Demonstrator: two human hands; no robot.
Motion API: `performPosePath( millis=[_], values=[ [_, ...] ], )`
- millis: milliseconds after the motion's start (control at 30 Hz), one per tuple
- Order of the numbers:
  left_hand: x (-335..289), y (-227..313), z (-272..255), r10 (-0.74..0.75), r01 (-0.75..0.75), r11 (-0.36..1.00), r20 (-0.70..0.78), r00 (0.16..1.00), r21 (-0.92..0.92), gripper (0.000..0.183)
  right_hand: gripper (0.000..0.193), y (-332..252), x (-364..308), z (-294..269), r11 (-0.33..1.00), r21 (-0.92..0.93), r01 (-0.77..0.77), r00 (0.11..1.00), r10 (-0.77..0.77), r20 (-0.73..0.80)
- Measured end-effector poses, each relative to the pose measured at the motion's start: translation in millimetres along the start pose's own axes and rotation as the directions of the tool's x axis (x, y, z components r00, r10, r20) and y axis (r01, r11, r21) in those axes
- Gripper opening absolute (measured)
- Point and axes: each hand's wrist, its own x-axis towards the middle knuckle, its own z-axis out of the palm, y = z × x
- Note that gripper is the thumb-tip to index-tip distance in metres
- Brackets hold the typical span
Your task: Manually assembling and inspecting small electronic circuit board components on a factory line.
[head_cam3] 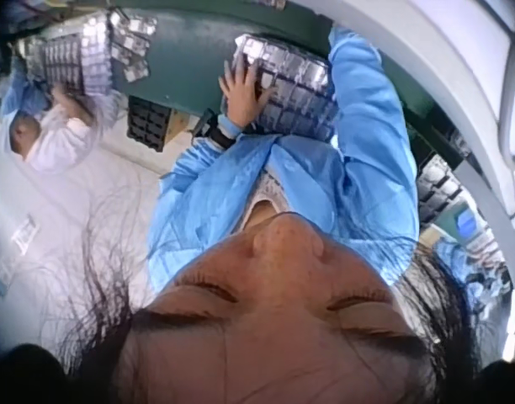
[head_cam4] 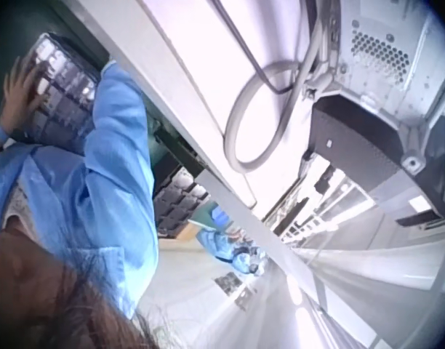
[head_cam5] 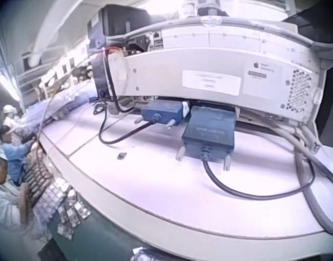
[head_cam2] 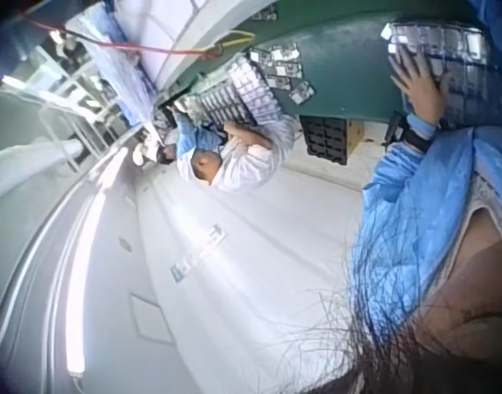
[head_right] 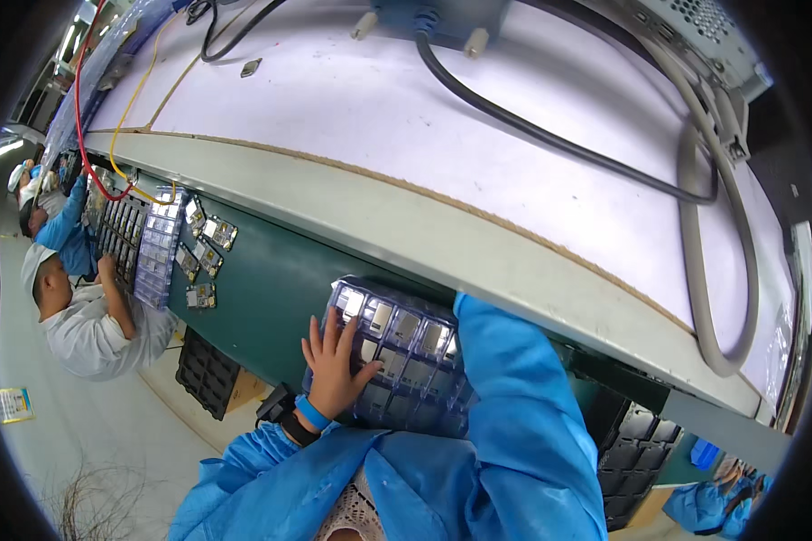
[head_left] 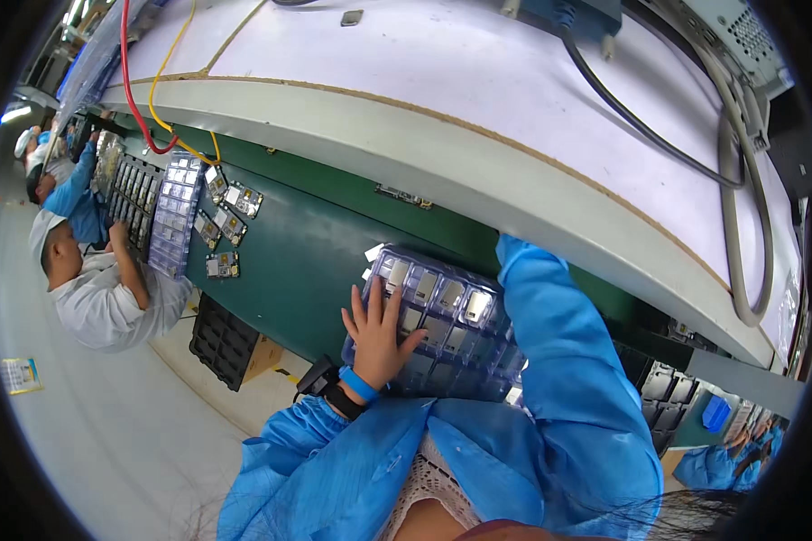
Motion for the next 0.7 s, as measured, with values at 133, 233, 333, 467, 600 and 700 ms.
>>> performPosePath(
  millis=[133, 233, 333, 467, 600, 700],
  values=[
    [3, 7, -17, 0.150, -0.180, 0.977, -0.227, 0.962, -0.117, 0.055, 0.028, 10, -15, -57, 0.926, 0.358, 0.119, 0.992, -0.091, -0.093],
    [3, 24, -32, 0.129, -0.224, 0.780, -0.200, 0.971, -0.584, 0.046, 0.015, -50, -74, -168, 0.263, 0.802, -0.537, 0.819, -0.065, 0.570],
    [3, 63, -38, 0.140, 0.041, 0.256, 0.079, 0.987, -0.966, 0.039, 0.013, -79, -141, -212, 0.112, 0.831, -0.545, 0.822, -0.126, 0.555],
    [-6, 82, -40, 0.180, 0.093, -0.140, 0.067, 0.981, -0.986, 0.028, 0.022, -83, -196, -223, 0.095, 0.828, -0.553, 0.827, -0.060, 0.560],
    [-11, 70, -68, 0.152, 0.044, -0.122, 0.025, 0.988, -0.992, 0.021, 0.013, -50, -226, -178, 0.728, 0.671, -0.144, 0.987, 0.059, 0.149],
    [-14, 58, -84, 0.158, 0.031, -0.114, 0.013, 0.987, -0.993, 0.020, 0.015, -57, -251, -144, 0.926, 0.378, 0.002, 0.998, -0.026, 0.057]
  ],
)
